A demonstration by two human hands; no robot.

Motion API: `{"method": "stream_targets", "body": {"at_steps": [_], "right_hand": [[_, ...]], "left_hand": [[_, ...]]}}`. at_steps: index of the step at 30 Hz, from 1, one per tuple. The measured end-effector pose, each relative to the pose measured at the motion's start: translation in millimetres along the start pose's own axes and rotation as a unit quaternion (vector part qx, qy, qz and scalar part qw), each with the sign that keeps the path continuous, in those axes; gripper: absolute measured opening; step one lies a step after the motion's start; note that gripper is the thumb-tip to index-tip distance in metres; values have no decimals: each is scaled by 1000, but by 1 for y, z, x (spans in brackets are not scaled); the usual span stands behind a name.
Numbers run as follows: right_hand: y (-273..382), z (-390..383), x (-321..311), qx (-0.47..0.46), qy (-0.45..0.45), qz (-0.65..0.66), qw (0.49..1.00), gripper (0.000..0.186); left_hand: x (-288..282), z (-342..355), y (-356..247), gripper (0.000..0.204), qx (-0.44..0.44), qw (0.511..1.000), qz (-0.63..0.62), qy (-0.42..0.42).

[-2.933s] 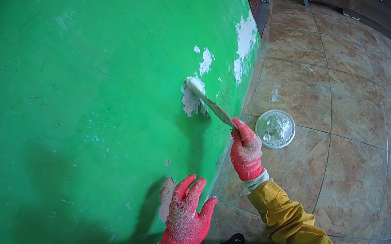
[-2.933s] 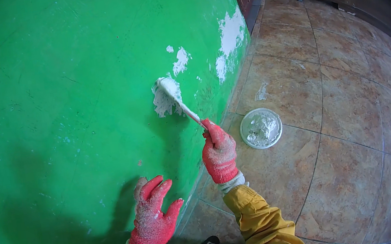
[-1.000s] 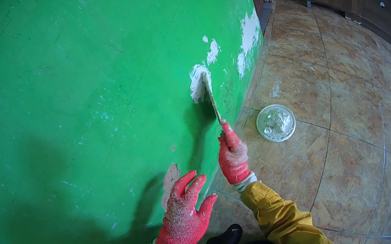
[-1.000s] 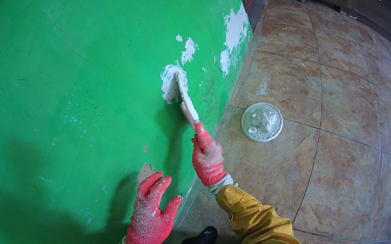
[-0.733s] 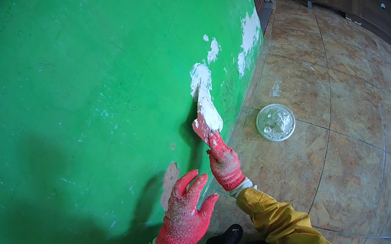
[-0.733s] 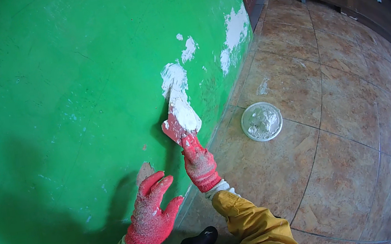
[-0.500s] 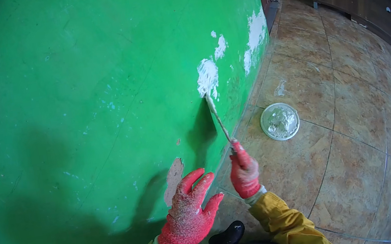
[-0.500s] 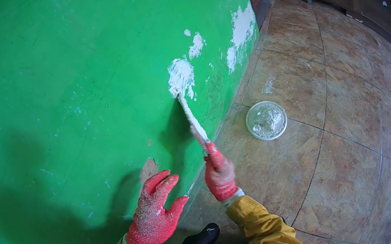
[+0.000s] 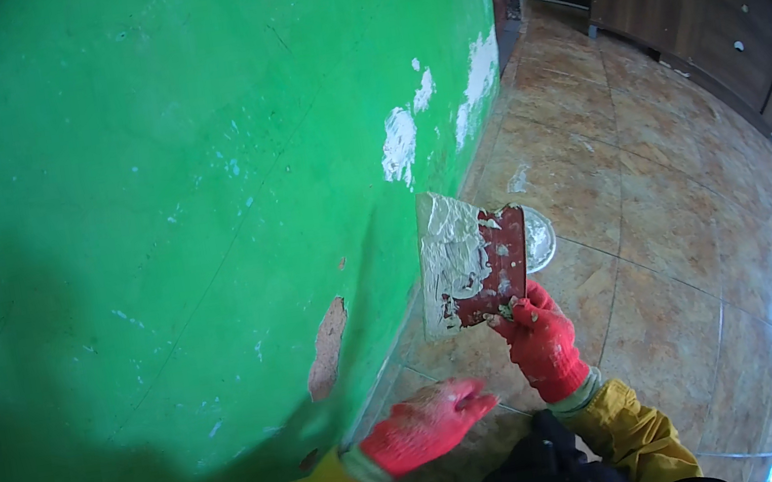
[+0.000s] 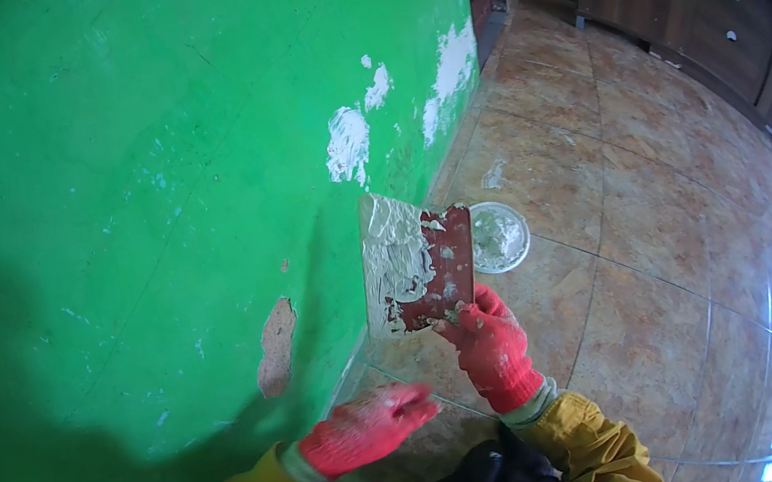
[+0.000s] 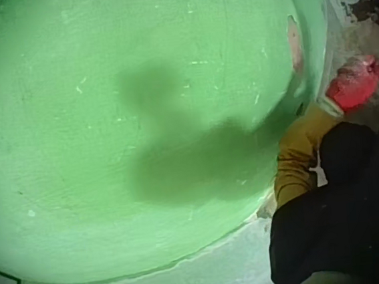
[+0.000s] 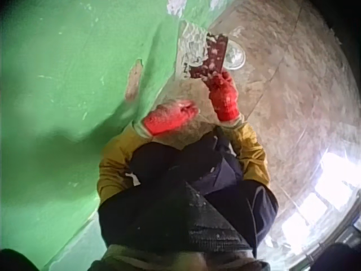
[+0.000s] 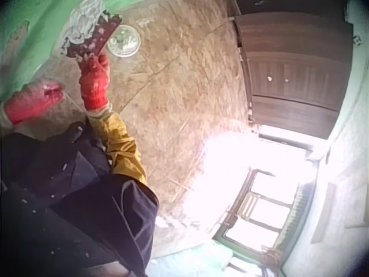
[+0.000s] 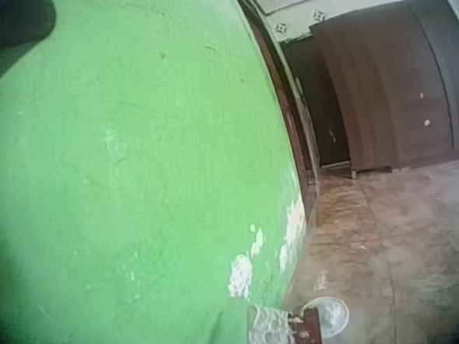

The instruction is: The person repairs a green wall by scooping putty from a round container with a putty knife and spreading it over damaged spots on the wall.

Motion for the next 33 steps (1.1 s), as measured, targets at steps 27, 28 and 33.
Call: {"method": "stream_targets", "body": {"at_steps": [27, 28, 33], "right_hand": [[-21, -45, 55, 37, 251, -335, 907, 30], [-23, -46, 63, 34, 253, -333, 908, 30], [-25, -51, 108, -109, 260, -501, 818, 37]], "left_hand": [[22, -56, 13, 40, -162, 586, -783, -131], [26, -66, 19, 41, -200, 673, -709, -70], [14, -114, 52, 38, -249, 825, -504, -55]]}}
Point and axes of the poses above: each hand's wrist, its own z-axis towards the middle knuckle, its own x-axis out of the palm, y = z × x, the point moved 5 cm from there along z, towards the middle knuckle, and after that the axes turned 15 degrees about -x, right-handed, at the moved point
